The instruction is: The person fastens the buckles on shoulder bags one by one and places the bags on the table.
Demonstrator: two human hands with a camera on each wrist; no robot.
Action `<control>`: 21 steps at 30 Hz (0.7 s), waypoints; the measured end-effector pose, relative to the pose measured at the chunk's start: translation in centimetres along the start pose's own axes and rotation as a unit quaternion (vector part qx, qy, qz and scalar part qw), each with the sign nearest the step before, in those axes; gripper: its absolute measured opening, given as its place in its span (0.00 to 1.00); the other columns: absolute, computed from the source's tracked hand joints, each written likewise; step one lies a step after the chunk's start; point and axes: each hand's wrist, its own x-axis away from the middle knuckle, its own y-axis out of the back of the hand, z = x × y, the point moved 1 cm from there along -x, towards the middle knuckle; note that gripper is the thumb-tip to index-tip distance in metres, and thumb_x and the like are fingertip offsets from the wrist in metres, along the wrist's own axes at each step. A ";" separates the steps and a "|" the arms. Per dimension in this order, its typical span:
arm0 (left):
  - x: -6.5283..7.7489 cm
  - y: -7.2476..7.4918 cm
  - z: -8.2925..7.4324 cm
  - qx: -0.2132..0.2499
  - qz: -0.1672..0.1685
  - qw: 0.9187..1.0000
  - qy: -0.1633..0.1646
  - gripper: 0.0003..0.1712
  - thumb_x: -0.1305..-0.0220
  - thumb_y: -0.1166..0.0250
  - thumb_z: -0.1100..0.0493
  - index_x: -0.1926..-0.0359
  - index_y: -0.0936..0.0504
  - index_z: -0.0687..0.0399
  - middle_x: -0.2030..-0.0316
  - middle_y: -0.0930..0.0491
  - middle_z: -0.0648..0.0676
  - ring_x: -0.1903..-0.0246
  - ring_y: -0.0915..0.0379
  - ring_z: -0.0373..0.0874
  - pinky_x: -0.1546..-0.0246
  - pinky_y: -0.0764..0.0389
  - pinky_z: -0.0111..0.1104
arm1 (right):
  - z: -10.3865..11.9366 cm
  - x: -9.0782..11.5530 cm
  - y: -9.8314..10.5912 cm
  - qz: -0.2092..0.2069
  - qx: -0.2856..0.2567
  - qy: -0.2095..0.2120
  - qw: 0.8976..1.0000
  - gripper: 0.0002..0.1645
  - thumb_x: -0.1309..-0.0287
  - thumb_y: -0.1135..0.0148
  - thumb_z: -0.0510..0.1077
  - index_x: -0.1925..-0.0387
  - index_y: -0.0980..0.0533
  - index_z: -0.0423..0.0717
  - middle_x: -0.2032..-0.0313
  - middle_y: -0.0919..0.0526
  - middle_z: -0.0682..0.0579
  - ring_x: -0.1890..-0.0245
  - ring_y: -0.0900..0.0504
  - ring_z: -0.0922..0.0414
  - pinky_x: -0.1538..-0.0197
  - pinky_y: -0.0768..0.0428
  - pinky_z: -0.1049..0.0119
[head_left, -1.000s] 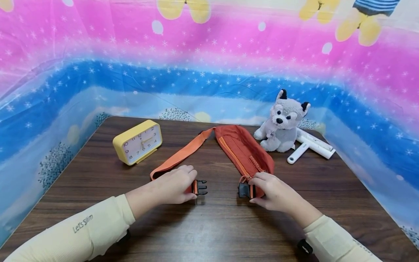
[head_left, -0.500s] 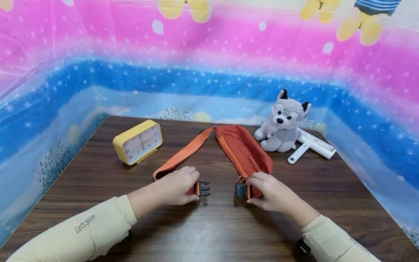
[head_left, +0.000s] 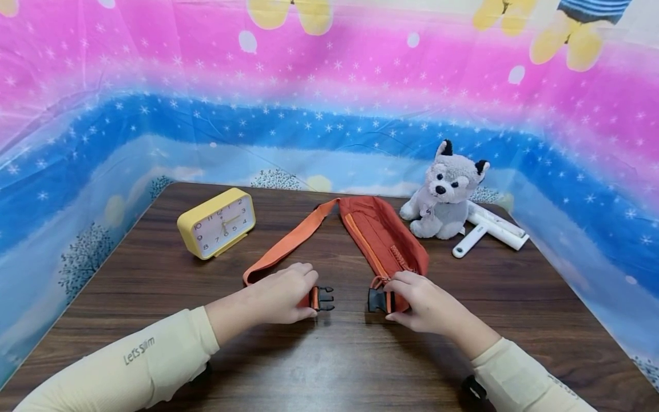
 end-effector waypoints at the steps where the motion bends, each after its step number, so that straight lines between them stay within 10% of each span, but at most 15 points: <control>1: 0.0 0.0 0.0 0.001 0.000 1.000 -0.001 0.20 0.46 0.30 0.48 0.66 0.29 0.56 0.72 0.36 0.47 0.71 0.40 0.42 0.69 0.34 0.33 | 0.0 0.0 0.0 0.001 0.000 -0.001 1.000 0.24 0.61 0.23 0.45 0.62 0.24 0.42 0.64 0.25 0.54 0.63 0.26 0.61 0.60 0.26 0.64; 21: -0.3 -0.1 -0.6 0.013 0.002 1.000 0.007 0.20 0.46 0.30 0.47 0.66 0.29 0.56 0.72 0.36 0.47 0.71 0.40 0.42 0.69 0.35 0.33 | 0.5 -0.5 -0.1 0.001 -0.013 0.003 1.000 0.22 0.58 0.24 0.46 0.61 0.24 0.42 0.64 0.25 0.54 0.66 0.27 0.61 0.63 0.27 0.64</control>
